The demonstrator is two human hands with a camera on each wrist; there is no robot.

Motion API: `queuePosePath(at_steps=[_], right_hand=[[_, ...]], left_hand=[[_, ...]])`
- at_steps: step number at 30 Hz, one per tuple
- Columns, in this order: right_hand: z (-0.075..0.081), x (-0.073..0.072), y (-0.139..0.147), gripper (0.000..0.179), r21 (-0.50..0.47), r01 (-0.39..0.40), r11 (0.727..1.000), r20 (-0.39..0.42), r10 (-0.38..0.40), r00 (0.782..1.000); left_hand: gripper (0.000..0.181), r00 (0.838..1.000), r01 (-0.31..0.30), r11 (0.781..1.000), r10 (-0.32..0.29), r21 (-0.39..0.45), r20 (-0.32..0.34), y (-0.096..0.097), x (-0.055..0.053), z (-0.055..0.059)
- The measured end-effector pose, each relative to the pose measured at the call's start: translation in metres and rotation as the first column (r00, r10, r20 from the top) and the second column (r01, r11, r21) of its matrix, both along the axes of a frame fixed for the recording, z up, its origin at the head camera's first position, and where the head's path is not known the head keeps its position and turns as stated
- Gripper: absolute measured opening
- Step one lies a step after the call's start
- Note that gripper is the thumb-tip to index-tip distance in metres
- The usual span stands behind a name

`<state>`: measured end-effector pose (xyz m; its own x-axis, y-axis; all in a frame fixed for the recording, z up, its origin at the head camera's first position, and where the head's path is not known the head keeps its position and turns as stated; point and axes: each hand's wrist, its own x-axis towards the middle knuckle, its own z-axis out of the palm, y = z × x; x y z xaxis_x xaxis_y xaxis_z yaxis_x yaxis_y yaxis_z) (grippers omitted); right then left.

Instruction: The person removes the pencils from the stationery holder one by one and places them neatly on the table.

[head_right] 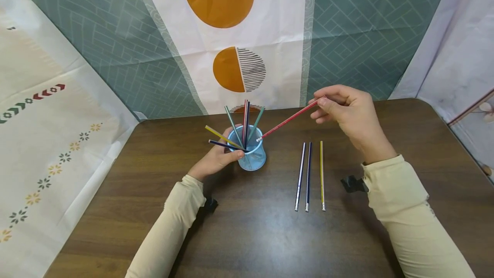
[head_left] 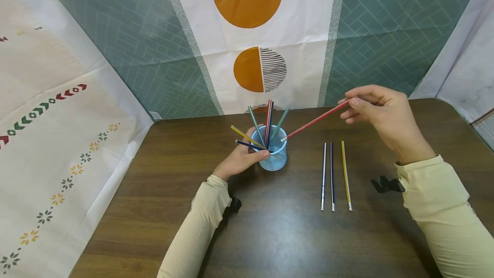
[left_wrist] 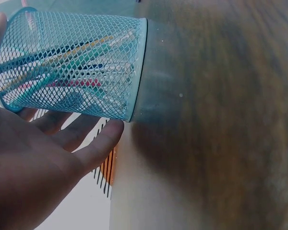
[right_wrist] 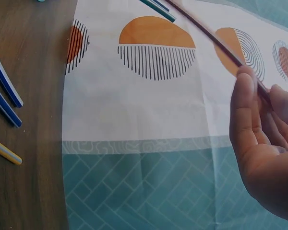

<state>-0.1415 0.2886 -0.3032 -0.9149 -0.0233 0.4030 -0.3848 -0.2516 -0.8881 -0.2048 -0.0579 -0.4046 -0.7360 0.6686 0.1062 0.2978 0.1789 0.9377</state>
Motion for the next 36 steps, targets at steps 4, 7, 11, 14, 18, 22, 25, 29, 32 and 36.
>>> queuePosePath(at_steps=[4,7,11,14,18,22,25,29,32,36], right_hand=[[0.002,0.000,0.002,0.026,-0.067,0.022,0.998,-0.026,-0.024,0.999],[0.002,0.000,0.002,0.027,-0.086,0.039,0.996,-0.034,-0.042,0.999],[0.002,-0.001,0.002,0.028,-0.097,0.050,0.994,-0.039,-0.054,0.998],[0.002,-0.001,0.002,0.029,-0.102,0.057,0.993,-0.044,-0.062,0.997],[0.001,-0.002,0.003,0.028,-0.082,0.086,0.993,-0.037,-0.089,0.995],[0.000,-0.003,0.004,0.026,-0.042,0.110,0.993,-0.022,-0.111,0.994],[-0.002,-0.004,0.006,0.026,-0.016,0.120,0.993,-0.010,-0.120,0.993],[-0.005,-0.006,0.009,0.024,0.007,0.130,0.991,0.009,-0.130,0.991],[-0.008,-0.009,0.011,0.023,0.024,0.140,0.990,0.019,-0.140,0.990],[-0.012,-0.011,0.015,0.023,0.054,0.162,0.985,0.041,-0.164,0.986]], left_hand=[[0.095,1.000,0.008,1.000,-0.008,0.008,0.002,0.000,0.000,0.000],[0.094,1.000,0.017,1.000,-0.017,0.021,0.005,-0.001,0.000,0.000],[0.095,1.000,0.021,0.999,-0.022,0.031,0.014,-0.001,0.000,0.000],[0.097,1.000,0.015,1.000,-0.015,0.022,0.014,-0.001,0.000,-0.001],[0.095,1.000,0.010,1.000,-0.010,0.013,0.012,-0.001,-0.001,-0.001],[0.091,1.000,0.010,1.000,-0.011,0.007,0.024,-0.001,0.000,0.001],[0.089,0.999,0.014,1.000,-0.014,0.000,0.035,0.000,0.005,0.010],[0.086,0.999,0.019,1.000,-0.018,-0.019,0.040,0.001,0.013,0.025],[0.085,0.999,0.019,0.999,-0.018,-0.028,0.042,0.001,0.015,0.029],[0.085,0.999,0.020,1.000,-0.019,-0.017,0.042,0.001,0.014,0.027]])
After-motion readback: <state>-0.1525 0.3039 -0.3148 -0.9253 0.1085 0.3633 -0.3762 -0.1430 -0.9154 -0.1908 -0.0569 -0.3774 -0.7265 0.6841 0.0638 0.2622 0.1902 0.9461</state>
